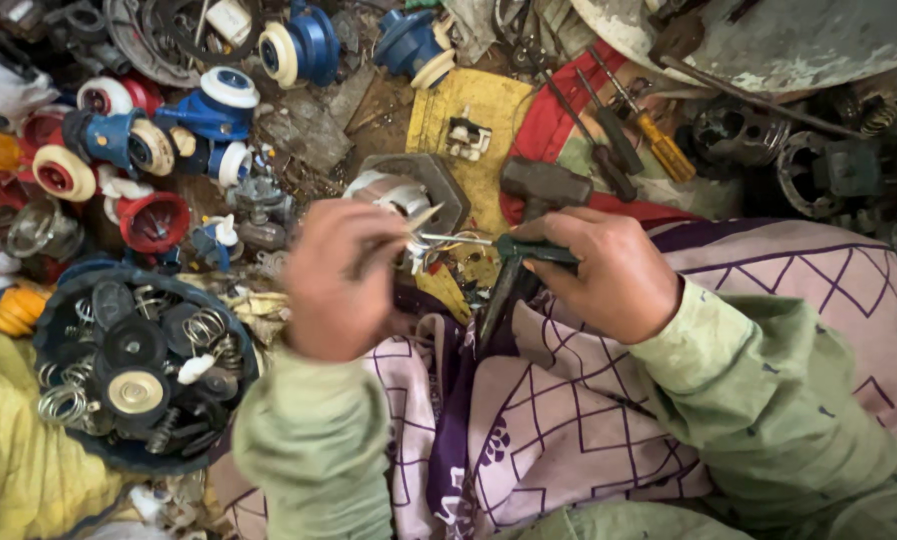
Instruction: The person uses a screwdriver to pry and adjust internal parts of a small cylindrical electrical component, likely a motor or solenoid. They repeatedly insert the tool into the housing and manipulate internal wires and coils while seated on the floor.
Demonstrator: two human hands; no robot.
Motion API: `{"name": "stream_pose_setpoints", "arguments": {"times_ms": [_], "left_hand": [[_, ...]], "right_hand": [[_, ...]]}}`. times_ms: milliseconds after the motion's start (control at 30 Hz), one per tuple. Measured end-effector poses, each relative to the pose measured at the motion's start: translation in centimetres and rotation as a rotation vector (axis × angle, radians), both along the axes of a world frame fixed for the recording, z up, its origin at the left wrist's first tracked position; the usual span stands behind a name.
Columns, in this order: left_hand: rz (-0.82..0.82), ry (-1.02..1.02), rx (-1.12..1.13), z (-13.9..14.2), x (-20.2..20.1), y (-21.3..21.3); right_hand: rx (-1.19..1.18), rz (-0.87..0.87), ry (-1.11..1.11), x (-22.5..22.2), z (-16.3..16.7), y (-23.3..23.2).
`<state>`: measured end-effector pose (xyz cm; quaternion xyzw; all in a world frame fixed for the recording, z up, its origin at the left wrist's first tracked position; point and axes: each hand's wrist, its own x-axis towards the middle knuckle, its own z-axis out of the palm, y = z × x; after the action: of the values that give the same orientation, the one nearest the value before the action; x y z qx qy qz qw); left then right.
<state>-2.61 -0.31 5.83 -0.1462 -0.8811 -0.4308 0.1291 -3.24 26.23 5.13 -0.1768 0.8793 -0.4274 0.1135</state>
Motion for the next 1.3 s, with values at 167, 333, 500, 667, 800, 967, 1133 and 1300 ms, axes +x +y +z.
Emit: {"name": "stream_pose_setpoints", "arguments": {"times_ms": [167, 333, 500, 667, 800, 967, 1133, 1300], "left_hand": [[0.352, 0.173, -0.289, 4.5, 4.9, -6.3], [0.752, 0.062, -0.099, 6.4, 12.1, -12.5], [0.877, 0.083, 0.190, 4.0, 16.4, -14.6], [0.766, -0.211, -0.254, -2.4, 12.1, -13.9], [0.610, -0.486, -0.552, -9.2, 2.9, -11.9], [0.695, -0.625, -0.739, -12.7, -0.2, -10.3], [0.732, -0.644, -0.779, -11.4, 0.1, -10.7], [0.756, -0.661, -0.727, -10.4, 0.0, -10.6]], "right_hand": [[-0.003, 0.024, 0.093, -0.6, -0.9, 0.4], [0.002, 0.066, 0.090, -1.2, -1.2, -0.1], [0.040, 0.037, 0.043, -1.8, -0.1, -0.1], [-0.149, -0.124, -0.307, -3.0, 2.9, 4.9], [-0.924, -0.067, -0.488, -3.5, 4.0, 6.7], [-0.297, -0.087, -0.401, -2.5, 2.2, 3.9], [-0.488, 0.265, -0.757, -1.8, 1.2, 2.6], [-0.061, 0.034, -0.275, -1.2, 1.0, 1.5]]}}
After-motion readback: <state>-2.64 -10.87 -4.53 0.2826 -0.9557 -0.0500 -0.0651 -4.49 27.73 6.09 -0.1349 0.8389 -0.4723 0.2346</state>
